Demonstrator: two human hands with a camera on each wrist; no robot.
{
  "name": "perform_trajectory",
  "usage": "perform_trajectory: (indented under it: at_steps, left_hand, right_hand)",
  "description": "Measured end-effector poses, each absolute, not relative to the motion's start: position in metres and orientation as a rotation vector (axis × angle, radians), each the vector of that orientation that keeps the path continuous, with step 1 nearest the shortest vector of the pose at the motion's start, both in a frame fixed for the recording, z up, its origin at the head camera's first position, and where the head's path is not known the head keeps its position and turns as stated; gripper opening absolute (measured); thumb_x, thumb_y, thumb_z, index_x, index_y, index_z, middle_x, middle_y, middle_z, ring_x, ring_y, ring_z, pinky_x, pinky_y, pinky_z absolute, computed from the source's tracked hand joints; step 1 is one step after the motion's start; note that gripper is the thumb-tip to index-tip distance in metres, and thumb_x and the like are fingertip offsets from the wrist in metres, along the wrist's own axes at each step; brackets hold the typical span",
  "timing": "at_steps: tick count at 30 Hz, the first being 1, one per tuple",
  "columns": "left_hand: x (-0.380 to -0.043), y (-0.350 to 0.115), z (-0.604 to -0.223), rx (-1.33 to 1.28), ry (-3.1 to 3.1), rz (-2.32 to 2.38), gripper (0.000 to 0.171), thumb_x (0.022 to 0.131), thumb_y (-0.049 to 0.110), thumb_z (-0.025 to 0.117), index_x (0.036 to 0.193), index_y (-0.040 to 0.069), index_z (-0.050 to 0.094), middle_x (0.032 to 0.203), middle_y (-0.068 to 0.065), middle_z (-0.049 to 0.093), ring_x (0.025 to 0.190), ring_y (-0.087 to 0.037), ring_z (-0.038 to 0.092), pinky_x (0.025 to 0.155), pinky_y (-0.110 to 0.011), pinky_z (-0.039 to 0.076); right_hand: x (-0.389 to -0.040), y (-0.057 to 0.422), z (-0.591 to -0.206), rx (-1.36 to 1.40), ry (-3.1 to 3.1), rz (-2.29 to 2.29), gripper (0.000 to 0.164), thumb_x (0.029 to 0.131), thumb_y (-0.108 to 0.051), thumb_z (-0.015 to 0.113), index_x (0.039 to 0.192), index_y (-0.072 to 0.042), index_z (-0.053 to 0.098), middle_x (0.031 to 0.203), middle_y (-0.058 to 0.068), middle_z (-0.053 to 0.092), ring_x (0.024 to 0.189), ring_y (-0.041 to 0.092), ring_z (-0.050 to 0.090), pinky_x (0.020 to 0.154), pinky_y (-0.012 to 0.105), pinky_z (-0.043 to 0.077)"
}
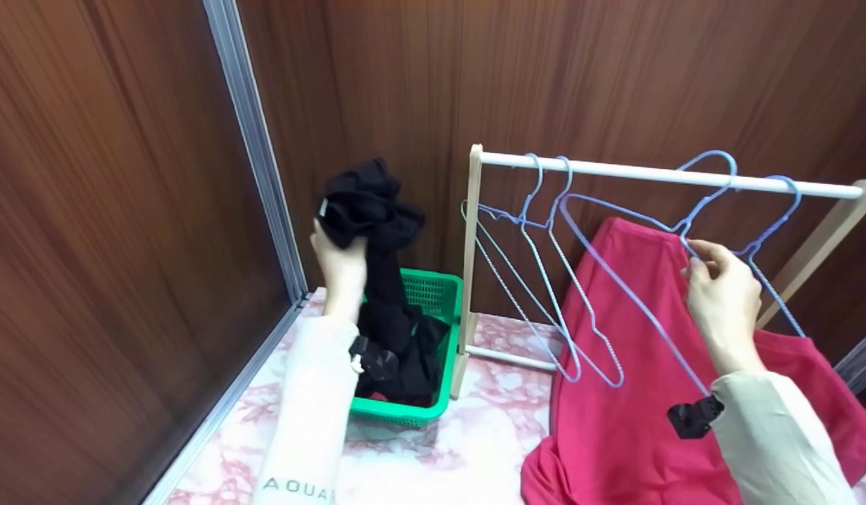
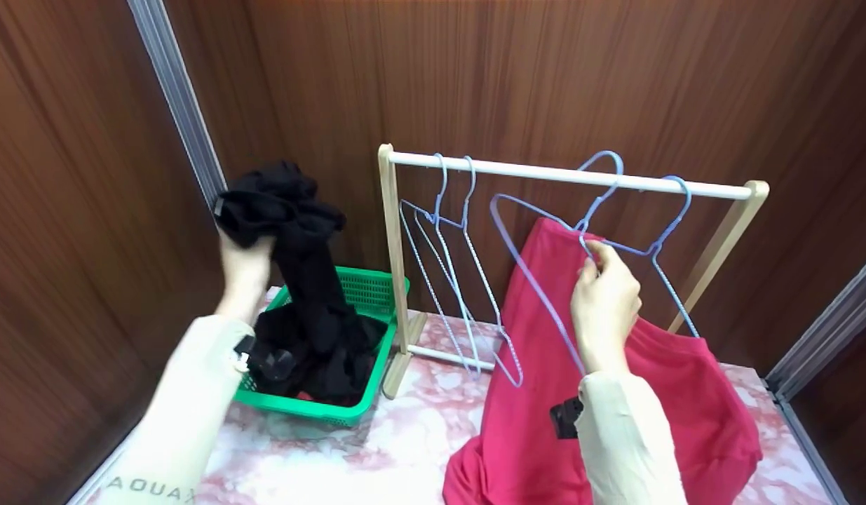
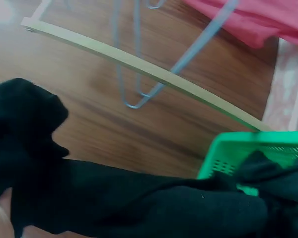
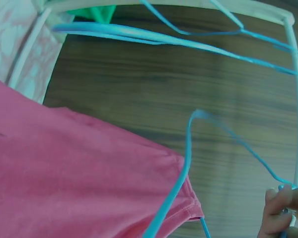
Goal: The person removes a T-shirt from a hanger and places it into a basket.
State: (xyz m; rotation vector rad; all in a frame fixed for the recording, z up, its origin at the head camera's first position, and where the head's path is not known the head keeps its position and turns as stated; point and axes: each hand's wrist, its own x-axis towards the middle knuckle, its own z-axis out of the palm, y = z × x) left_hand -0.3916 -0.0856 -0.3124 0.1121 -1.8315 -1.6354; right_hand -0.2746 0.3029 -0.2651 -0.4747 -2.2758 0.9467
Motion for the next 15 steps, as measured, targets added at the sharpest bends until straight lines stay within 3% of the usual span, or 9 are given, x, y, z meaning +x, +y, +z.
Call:
perform_trajectory:
  at_steps: [2, 6, 9, 12, 15]
  left_hand:
    - [-0.392, -0.083, -0.321, 0.128, -1.849, -1.681, 0.074, 0.072, 0.002, 0.066, 0.139, -0.006, 0.035, 0.137, -0.024, 0.046, 0.130, -0.040, 0.035, 0.111, -0.043, 0.030]
    - [-0.395, -0.077, -0.352, 0.180, -1.891, -1.881, 0.081, 0.073, 0.004, 0.065, 0.144, 0.000, 0.027, 0.145, -0.022, 0.035, 0.135, -0.037, 0.026, 0.114, -0.041, 0.025]
    - [-0.395, -0.077, -0.374, 0.229, -1.976, -2.033, 0.086, 0.079, 0.009, 0.059, 0.151, 0.004, 0.012, 0.153, -0.023, 0.018, 0.143, -0.033, 0.015, 0.118, -0.040, 0.019]
    - [-0.390, -0.080, -0.393, 0.245, -2.154, -2.127, 0.088, 0.084, 0.014, 0.051, 0.152, 0.007, -0.004, 0.158, -0.024, -0.002, 0.148, -0.030, -0.001, 0.121, -0.041, 0.009]
    - [-0.387, -0.081, -0.409, 0.203, -2.309, -2.157, 0.085, 0.084, 0.014, 0.046, 0.152, 0.005, -0.005, 0.159, -0.020, -0.006, 0.148, -0.029, -0.005, 0.121, -0.043, 0.006]
  right_hand:
    - [-0.274, 0.302, -0.266, -0.466, -2.277, 0.947, 0.036, 0.097, -0.020, 0.042, 0.129, -0.019, 0.059, 0.056, -0.040, 0.037, 0.056, -0.022, 0.038, 0.075, 0.023, 0.035]
    - [-0.275, 0.299, -0.267, -0.404, -2.242, 0.943, 0.034, 0.097, -0.014, 0.044, 0.126, -0.012, 0.061, 0.056, -0.039, 0.036, 0.056, -0.025, 0.038, 0.066, 0.010, 0.034]
    - [-0.276, 0.298, -0.268, -0.373, -2.218, 0.955, 0.033, 0.096, -0.012, 0.046, 0.124, -0.007, 0.061, 0.056, -0.038, 0.037, 0.056, -0.027, 0.039, 0.063, 0.005, 0.033]
    - [-0.277, 0.298, -0.268, -0.375, -2.215, 0.970, 0.032, 0.096, -0.012, 0.046, 0.123, -0.002, 0.060, 0.057, -0.039, 0.037, 0.055, -0.028, 0.039, 0.062, 0.004, 0.033]
    - [-0.277, 0.300, -0.267, -0.420, -2.245, 0.984, 0.032, 0.095, -0.015, 0.045, 0.122, 0.000, 0.058, 0.055, -0.040, 0.037, 0.056, -0.025, 0.039, 0.065, 0.008, 0.033]
